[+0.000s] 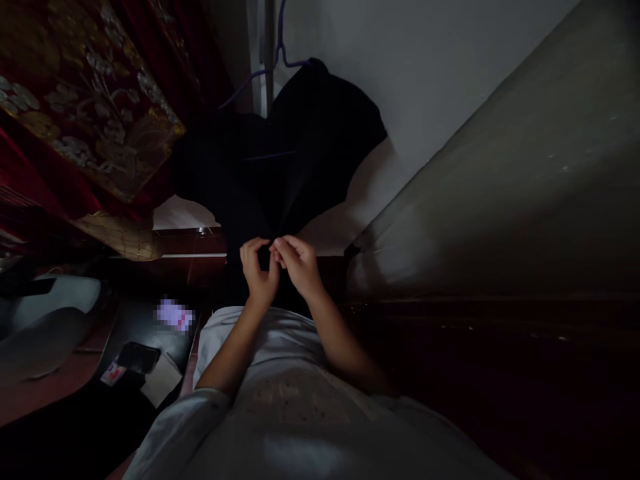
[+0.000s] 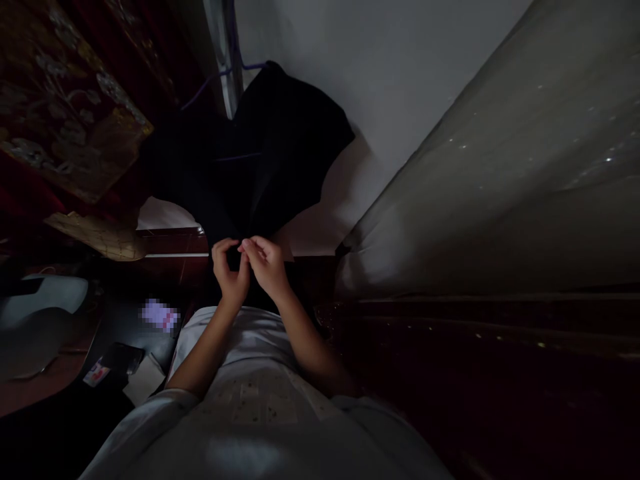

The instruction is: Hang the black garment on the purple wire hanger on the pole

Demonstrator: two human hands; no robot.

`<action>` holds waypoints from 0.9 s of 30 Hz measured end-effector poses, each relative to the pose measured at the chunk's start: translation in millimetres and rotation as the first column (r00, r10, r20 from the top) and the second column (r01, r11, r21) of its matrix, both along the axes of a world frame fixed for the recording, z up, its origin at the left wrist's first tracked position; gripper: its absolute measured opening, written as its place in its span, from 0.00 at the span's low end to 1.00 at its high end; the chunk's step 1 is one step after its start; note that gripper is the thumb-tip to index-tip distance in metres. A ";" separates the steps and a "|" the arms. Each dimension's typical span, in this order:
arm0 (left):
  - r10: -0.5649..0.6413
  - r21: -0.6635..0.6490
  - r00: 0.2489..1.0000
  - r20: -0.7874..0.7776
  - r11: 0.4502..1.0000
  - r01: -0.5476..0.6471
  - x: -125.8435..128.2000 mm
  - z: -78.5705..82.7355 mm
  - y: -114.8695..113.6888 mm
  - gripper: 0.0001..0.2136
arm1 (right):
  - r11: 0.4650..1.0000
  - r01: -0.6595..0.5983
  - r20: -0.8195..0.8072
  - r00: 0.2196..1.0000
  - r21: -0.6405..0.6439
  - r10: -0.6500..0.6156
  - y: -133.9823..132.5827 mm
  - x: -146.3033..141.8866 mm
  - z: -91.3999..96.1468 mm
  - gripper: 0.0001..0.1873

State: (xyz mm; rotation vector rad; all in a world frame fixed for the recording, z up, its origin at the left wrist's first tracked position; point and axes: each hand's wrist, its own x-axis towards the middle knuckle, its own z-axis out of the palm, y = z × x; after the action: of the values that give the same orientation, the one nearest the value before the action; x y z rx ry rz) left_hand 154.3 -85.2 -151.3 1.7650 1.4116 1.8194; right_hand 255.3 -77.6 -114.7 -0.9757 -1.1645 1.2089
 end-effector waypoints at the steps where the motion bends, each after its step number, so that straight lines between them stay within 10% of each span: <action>1: -0.024 -0.015 1.000 -0.020 1.000 0.023 -2.0 -1.7 1.7 0.09 | 1.000 -0.014 0.006 1.000 0.001 0.014 -1.2 -0.7 0.8 0.24; 11: -0.116 -0.029 0.961 -0.250 0.993 0.112 -17.8 -10.8 18.8 0.05 | 0.992 0.016 -0.145 0.989 -0.122 -0.034 12.5 0.2 12.2 0.21; 20: -0.227 -0.200 0.928 -0.296 0.965 0.172 -61.4 -16.9 31.4 0.07 | 0.999 -0.001 -0.211 0.977 0.036 0.009 131.0 35.7 125.3 0.25; 27: -0.351 -0.218 0.896 -0.272 0.929 0.298 -56.3 33.6 61.3 0.10 | 0.985 0.075 -0.197 0.979 0.155 -0.043 112.7 13.0 129.7 0.28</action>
State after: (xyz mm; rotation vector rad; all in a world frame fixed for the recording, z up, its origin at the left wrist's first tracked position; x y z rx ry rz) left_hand 98.0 -23.9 -117.7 2.1078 1.2306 1.2557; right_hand 268.3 35.1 15.0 -0.7480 -1.0544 1.1162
